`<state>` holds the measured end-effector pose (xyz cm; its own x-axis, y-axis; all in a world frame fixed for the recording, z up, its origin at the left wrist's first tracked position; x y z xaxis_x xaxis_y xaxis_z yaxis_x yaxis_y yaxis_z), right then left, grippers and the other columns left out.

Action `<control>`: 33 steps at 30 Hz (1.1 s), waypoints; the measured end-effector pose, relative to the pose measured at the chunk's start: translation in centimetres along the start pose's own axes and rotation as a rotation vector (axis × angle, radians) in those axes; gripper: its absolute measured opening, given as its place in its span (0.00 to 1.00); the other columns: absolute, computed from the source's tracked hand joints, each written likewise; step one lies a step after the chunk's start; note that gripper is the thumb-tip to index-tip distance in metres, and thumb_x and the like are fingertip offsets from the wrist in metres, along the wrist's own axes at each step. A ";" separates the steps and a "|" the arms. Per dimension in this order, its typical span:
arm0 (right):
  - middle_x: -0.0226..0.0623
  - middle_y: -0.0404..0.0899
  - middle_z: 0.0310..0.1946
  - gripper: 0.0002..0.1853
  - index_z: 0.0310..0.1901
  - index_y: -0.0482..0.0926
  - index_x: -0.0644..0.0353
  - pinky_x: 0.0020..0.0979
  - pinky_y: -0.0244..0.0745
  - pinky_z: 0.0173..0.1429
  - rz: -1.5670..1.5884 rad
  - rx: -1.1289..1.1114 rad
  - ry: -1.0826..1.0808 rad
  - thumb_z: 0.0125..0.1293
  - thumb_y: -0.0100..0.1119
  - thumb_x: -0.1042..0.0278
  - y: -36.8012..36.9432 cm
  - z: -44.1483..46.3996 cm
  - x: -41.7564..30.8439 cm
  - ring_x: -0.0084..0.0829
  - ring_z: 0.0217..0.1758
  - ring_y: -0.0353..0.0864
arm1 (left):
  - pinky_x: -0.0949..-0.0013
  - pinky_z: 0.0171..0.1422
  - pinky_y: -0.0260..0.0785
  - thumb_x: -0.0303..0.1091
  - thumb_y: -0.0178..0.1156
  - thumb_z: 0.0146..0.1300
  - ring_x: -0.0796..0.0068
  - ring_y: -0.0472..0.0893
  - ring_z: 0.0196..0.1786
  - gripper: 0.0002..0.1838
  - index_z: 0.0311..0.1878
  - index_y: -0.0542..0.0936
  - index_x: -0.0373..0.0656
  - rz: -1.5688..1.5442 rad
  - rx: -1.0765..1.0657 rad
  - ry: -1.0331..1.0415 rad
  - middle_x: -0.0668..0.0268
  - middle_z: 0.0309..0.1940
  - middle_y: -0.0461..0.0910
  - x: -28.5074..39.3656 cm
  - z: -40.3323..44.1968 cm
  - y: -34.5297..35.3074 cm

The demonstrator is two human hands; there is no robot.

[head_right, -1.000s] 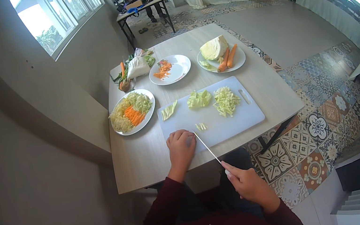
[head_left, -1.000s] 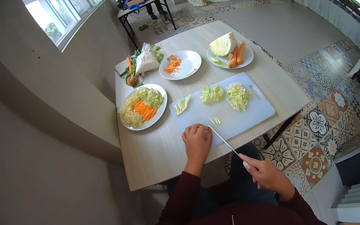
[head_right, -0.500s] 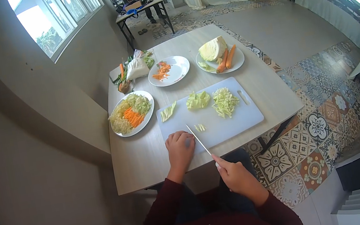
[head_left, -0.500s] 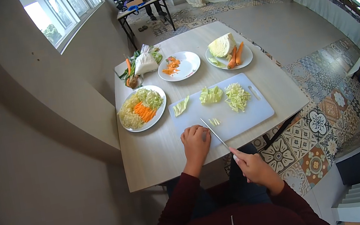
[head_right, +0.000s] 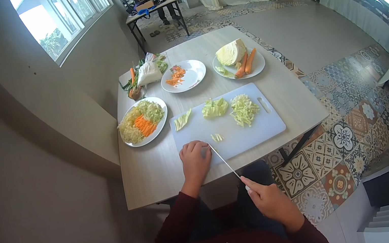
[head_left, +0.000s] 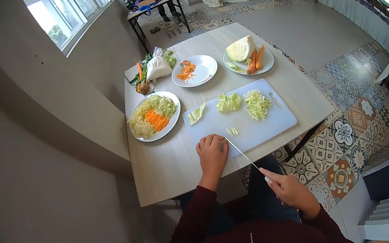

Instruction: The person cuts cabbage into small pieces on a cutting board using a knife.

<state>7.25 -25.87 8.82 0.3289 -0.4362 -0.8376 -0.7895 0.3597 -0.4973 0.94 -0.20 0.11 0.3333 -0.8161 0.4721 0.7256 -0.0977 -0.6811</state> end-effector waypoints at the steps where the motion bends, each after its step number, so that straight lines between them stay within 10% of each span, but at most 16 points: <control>1: 0.55 0.75 0.21 0.22 0.69 0.75 0.50 0.45 0.73 0.33 -0.030 0.021 -0.036 0.75 0.53 0.64 0.0 0.0 0.1 0.56 0.24 0.78 | 0.55 0.62 0.63 0.32 0.70 0.57 0.60 0.77 0.53 0.08 0.39 0.82 0.47 0.001 0.002 0.000 0.67 0.44 0.82 -0.1 0.0 0.1; 33: 0.53 0.85 0.37 0.22 0.67 0.77 0.44 0.48 0.79 0.45 -0.139 0.159 -0.123 0.72 0.55 0.59 0.7 1.0 1.4 0.56 0.40 0.85 | 0.55 0.62 0.61 0.35 0.68 0.61 0.61 0.76 0.54 0.07 0.40 0.82 0.47 -0.013 0.005 -0.041 0.67 0.44 0.81 0.0 0.1 -0.2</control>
<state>7.68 -25.34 7.10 0.4975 -0.3902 -0.7747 -0.6436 0.4328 -0.6313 0.86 -0.17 0.31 0.3475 -0.7910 0.5035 0.7333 -0.1054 -0.6717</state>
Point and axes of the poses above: each hand's wrist, its own z-axis towards the middle knuckle, its own y-axis out of the palm, x = y × z, the point moved 1 cm from there along z, towards the middle knuckle
